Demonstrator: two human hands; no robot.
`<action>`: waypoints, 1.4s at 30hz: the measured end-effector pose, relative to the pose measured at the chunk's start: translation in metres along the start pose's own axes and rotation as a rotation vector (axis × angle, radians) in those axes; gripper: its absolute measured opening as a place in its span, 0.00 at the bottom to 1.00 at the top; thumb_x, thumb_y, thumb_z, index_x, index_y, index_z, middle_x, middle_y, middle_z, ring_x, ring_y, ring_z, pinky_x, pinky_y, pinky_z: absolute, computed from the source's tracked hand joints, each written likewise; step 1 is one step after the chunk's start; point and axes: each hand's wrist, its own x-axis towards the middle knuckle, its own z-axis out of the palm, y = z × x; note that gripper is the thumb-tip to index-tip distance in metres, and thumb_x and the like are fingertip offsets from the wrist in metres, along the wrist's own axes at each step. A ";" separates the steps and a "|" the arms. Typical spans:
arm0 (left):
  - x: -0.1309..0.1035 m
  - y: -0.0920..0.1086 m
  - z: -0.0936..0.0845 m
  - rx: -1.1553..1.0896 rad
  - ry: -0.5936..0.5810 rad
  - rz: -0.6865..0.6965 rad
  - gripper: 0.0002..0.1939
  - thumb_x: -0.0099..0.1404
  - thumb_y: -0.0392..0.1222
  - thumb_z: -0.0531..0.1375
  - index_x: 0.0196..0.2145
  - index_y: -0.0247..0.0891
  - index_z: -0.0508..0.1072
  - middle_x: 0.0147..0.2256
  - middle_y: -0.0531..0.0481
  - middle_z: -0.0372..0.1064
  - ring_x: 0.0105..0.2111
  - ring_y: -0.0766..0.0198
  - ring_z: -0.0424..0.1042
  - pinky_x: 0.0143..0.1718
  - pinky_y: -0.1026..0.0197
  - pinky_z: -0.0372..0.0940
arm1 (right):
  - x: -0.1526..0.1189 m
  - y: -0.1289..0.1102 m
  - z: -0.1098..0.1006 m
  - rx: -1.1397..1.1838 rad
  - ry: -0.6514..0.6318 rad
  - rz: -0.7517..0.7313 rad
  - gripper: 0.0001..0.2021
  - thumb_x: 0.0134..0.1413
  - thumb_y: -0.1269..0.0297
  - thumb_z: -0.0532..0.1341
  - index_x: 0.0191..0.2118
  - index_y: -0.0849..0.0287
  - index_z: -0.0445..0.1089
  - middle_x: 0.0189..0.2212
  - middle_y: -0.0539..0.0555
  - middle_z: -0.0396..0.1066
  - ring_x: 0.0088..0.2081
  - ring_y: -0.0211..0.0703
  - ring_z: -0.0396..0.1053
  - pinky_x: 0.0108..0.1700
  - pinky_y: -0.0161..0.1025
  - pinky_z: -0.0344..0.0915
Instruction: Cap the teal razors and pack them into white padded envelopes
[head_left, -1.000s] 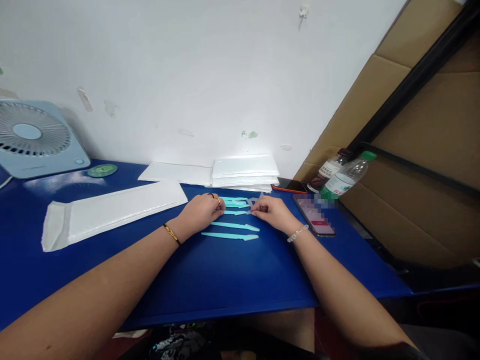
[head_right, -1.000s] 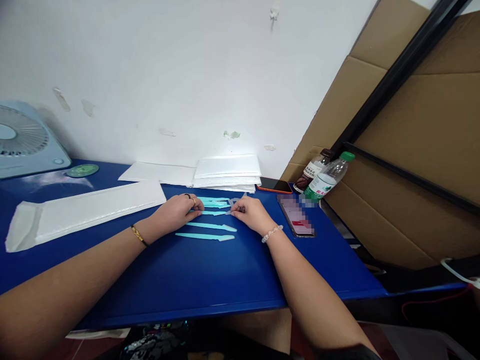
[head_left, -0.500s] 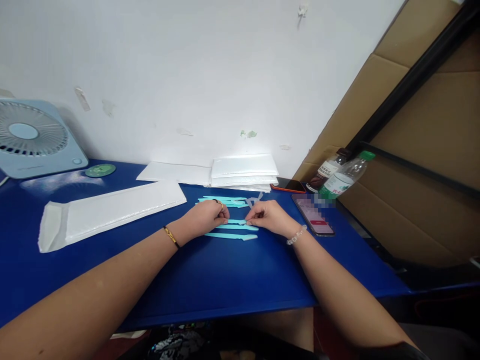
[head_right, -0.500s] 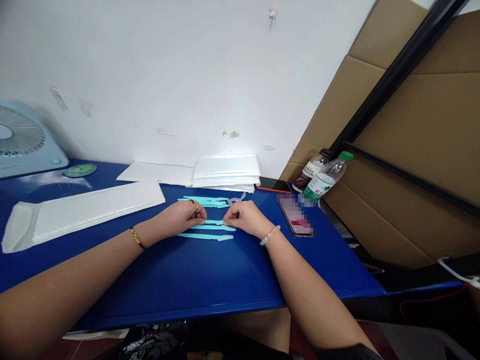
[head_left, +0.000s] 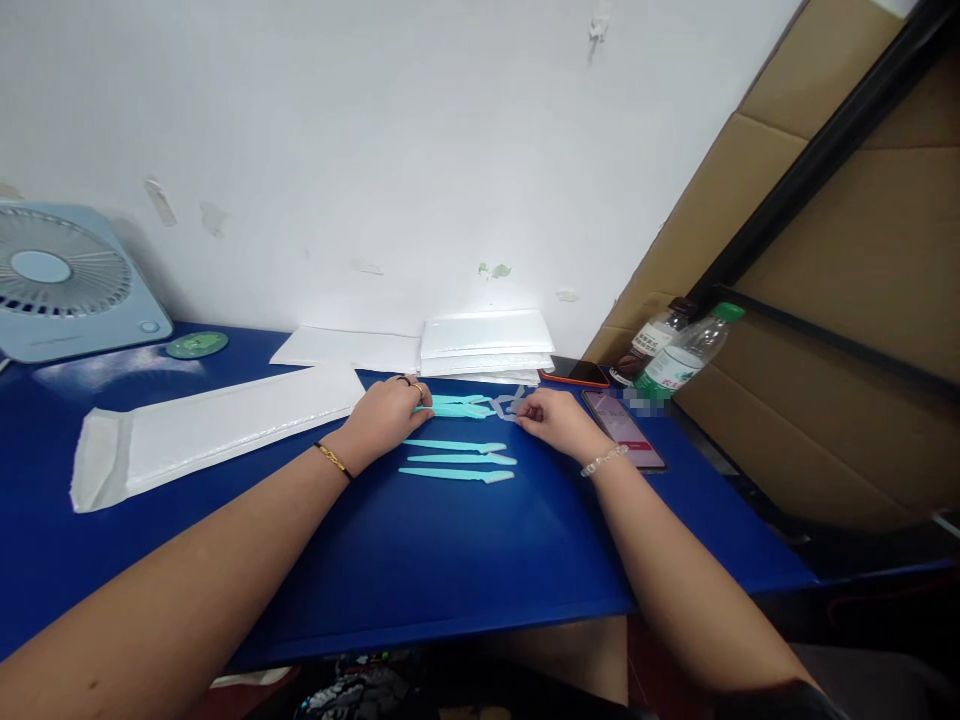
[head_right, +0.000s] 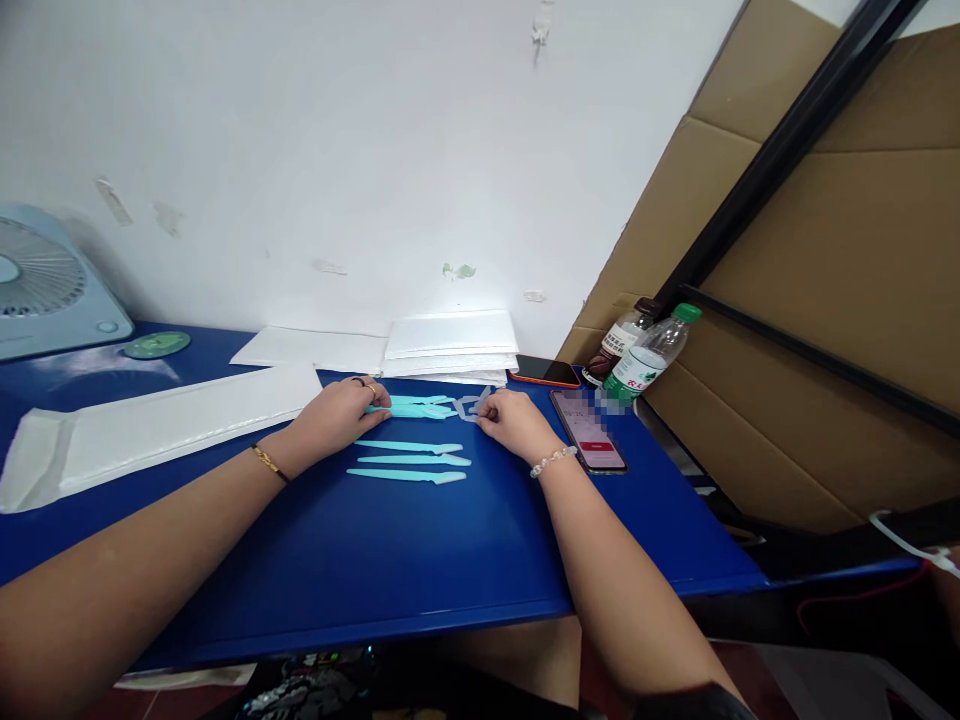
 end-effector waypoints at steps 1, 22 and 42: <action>0.000 0.001 0.000 0.002 0.000 0.004 0.11 0.63 0.44 0.53 0.35 0.39 0.73 0.37 0.46 0.71 0.36 0.57 0.70 0.36 0.58 0.62 | 0.000 -0.001 0.001 -0.022 -0.002 -0.016 0.03 0.48 0.69 0.60 0.28 0.60 0.71 0.28 0.52 0.70 0.29 0.37 0.65 0.32 0.33 0.60; 0.000 -0.001 0.002 -0.304 0.034 -0.032 0.10 0.62 0.47 0.54 0.32 0.40 0.72 0.35 0.51 0.72 0.33 0.61 0.69 0.31 0.62 0.61 | -0.005 -0.015 -0.002 0.414 0.011 -0.037 0.11 0.56 0.58 0.56 0.35 0.60 0.70 0.25 0.50 0.69 0.26 0.36 0.65 0.29 0.33 0.60; -0.007 0.019 -0.010 -0.352 -0.233 0.049 0.16 0.59 0.54 0.57 0.36 0.40 0.74 0.31 0.51 0.72 0.30 0.63 0.69 0.28 0.64 0.60 | -0.007 -0.026 -0.002 0.367 -0.163 -0.120 0.08 0.53 0.61 0.59 0.33 0.60 0.73 0.26 0.51 0.71 0.27 0.37 0.66 0.30 0.33 0.61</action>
